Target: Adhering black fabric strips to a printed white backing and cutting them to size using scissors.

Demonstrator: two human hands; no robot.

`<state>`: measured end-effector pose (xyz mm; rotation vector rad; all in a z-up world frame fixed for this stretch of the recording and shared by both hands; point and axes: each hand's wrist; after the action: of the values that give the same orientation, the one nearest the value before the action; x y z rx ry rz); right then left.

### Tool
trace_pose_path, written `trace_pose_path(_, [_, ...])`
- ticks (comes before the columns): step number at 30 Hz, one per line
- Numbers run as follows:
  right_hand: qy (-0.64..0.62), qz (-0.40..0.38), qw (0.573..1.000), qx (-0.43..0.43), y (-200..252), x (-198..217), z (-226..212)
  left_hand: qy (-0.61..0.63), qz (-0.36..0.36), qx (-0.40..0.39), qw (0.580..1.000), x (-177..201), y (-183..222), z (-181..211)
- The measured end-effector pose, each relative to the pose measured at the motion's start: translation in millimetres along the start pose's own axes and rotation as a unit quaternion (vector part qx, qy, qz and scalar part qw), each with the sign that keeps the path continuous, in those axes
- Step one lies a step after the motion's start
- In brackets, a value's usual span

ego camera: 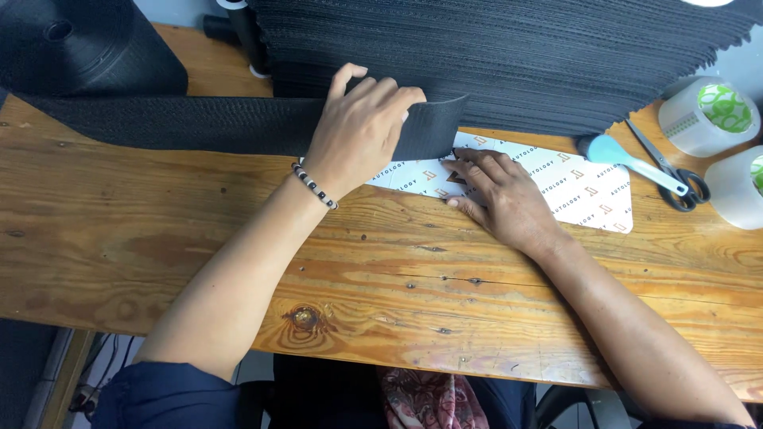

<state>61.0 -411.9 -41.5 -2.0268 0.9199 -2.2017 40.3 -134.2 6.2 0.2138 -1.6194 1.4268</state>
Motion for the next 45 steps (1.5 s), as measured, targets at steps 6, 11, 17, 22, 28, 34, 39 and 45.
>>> trace_pose_path(6, [0.096, -0.005, 0.995, 0.014, 1.5, -0.1, 0.7, 0.094, 0.054, -0.069, 0.992, 16.8, -2.5, 11.7])
trace_pose_path(11, [0.11, 0.014, 0.993, 0.048, 7.1, -5.0, 12.2, 0.159, 0.042, -0.091, 0.982, 27.3, -3.1, 15.4])
trace_pose_path(17, [0.131, -0.03, 0.99, -0.042, 9.0, -5.8, 30.4, 0.212, -0.013, -0.07, 0.975, -6.8, 10.6, 3.0])
trace_pose_path(22, [0.201, -0.04, 0.977, -0.067, -7.0, 8.5, 52.0, 0.25, -0.027, -0.038, 0.967, -9.0, 12.7, 0.6])
trace_pose_path(28, [0.295, -0.041, 0.951, -0.088, -35.2, 67.4, 45.6, 0.231, 0.016, -0.073, 0.97, 0.9, 3.7, 6.3])
trace_pose_path(34, [0.129, -0.041, 0.987, -0.085, -49.7, 78.0, 29.1, 0.152, 0.021, -0.058, 0.986, -6.9, 7.8, 2.8])
trace_pose_path(39, [0.01, -0.078, 0.985, -0.154, -49.2, 63.4, 30.6, 0.113, 0.015, -0.022, 0.993, -13.3, 11.5, -4.6])
trace_pose_path(45, [-0.02, -0.075, 0.979, -0.188, -54.5, 60.3, 32.3, 0.086, 0.019, -0.031, 0.996, -9.4, 10.8, 0.4])
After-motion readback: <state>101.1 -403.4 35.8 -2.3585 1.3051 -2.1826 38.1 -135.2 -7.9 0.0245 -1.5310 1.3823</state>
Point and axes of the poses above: each hand's wrist, its own y-axis away from the middle knuckle, its own x-axis out of the back of the hand, z = x × y, and after that the axes turned 3 degrees about x, right-handed
